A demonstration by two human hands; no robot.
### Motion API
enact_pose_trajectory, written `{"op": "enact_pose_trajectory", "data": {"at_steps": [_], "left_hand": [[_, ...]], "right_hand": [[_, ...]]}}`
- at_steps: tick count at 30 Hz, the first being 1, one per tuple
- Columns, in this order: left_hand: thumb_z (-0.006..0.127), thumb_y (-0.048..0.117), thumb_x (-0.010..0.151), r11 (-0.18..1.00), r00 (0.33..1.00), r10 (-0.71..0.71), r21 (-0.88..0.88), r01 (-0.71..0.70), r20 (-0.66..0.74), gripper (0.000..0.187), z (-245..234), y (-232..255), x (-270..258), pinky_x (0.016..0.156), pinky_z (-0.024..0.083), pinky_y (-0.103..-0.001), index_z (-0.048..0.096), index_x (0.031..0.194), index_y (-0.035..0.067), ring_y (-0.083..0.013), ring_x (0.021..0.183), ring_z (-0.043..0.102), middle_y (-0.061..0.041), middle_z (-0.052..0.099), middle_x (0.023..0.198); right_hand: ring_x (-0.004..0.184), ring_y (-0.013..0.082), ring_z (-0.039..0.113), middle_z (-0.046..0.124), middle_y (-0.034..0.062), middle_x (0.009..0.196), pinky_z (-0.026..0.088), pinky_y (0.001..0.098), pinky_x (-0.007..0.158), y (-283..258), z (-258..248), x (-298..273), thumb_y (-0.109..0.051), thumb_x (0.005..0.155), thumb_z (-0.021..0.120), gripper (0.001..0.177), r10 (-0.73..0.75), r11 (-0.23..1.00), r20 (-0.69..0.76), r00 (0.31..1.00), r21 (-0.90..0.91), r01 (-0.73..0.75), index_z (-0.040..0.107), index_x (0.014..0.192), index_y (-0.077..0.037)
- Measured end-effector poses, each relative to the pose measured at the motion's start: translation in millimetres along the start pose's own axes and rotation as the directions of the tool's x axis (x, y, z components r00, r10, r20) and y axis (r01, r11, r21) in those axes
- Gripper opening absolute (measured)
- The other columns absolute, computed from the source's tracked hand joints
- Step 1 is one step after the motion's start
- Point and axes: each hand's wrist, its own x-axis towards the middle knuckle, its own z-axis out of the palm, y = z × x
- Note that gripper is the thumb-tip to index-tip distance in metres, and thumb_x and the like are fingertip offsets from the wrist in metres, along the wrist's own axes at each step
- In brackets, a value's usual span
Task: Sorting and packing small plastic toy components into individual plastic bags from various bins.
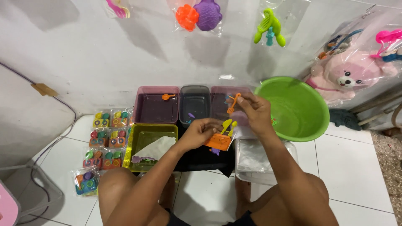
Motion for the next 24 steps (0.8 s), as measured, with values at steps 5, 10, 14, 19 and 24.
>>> {"op": "enact_pose_trajectory", "data": {"at_steps": [5,10,14,19,24], "left_hand": [[0.057,-0.003,0.095,0.996,0.999,-0.037,-0.084,0.036,-0.007,0.037,2,10,8,0.087,0.059,-0.039,0.065,0.131,-0.002,-0.0239,0.099,0.071,-0.023,0.075,0.112],[0.059,-0.002,0.095,0.988,0.997,-0.079,-0.137,0.077,-0.009,0.036,7,12,18,0.085,0.060,-0.038,0.066,0.130,0.000,-0.0223,0.098,0.071,-0.021,0.075,0.112],[0.060,-0.001,0.095,0.994,0.997,-0.063,-0.090,0.060,-0.039,0.034,7,16,25,0.087,0.060,-0.039,0.065,0.128,-0.004,-0.0252,0.099,0.071,-0.023,0.074,0.111],[0.062,0.000,0.094,0.994,0.994,-0.038,-0.108,0.027,-0.098,0.035,0,25,35,0.086,0.060,-0.038,0.066,0.128,-0.004,-0.0248,0.099,0.071,-0.022,0.074,0.112],[0.064,-0.002,0.091,0.989,0.987,-0.005,-0.150,-0.019,-0.162,0.040,-8,39,40,0.079,0.061,-0.032,0.064,0.131,-0.004,-0.0184,0.092,0.071,-0.019,0.074,0.114]], "right_hand": [[0.077,0.0253,0.076,0.074,0.0204,0.092,0.066,0.0364,0.070,-13,-10,18,-0.002,0.096,0.068,0.021,-0.040,0.997,0.041,0.998,-0.061,0.042,0.069,0.117,0.005],[0.073,0.0203,0.075,0.075,0.0184,0.088,0.066,0.0322,0.067,-15,-15,29,-0.004,0.097,0.070,0.016,-0.040,0.992,0.032,0.999,-0.115,0.043,0.072,0.111,0.004],[0.083,0.0217,0.076,0.074,0.0188,0.096,0.065,0.0339,0.075,-13,-19,35,-0.005,0.096,0.070,0.022,-0.042,0.997,0.077,0.996,-0.063,0.047,0.067,0.116,0.004],[0.093,0.0189,0.071,0.071,0.0148,0.107,0.061,0.0322,0.082,4,-30,30,-0.010,0.092,0.073,0.040,0.042,0.996,0.181,0.983,-0.079,-0.028,0.061,0.128,0.003],[0.076,0.0150,0.071,0.071,0.0110,0.087,0.062,0.0282,0.072,28,-35,25,0.004,0.082,0.080,0.026,0.134,0.979,0.227,0.965,-0.178,-0.094,0.070,0.106,0.006]]}}
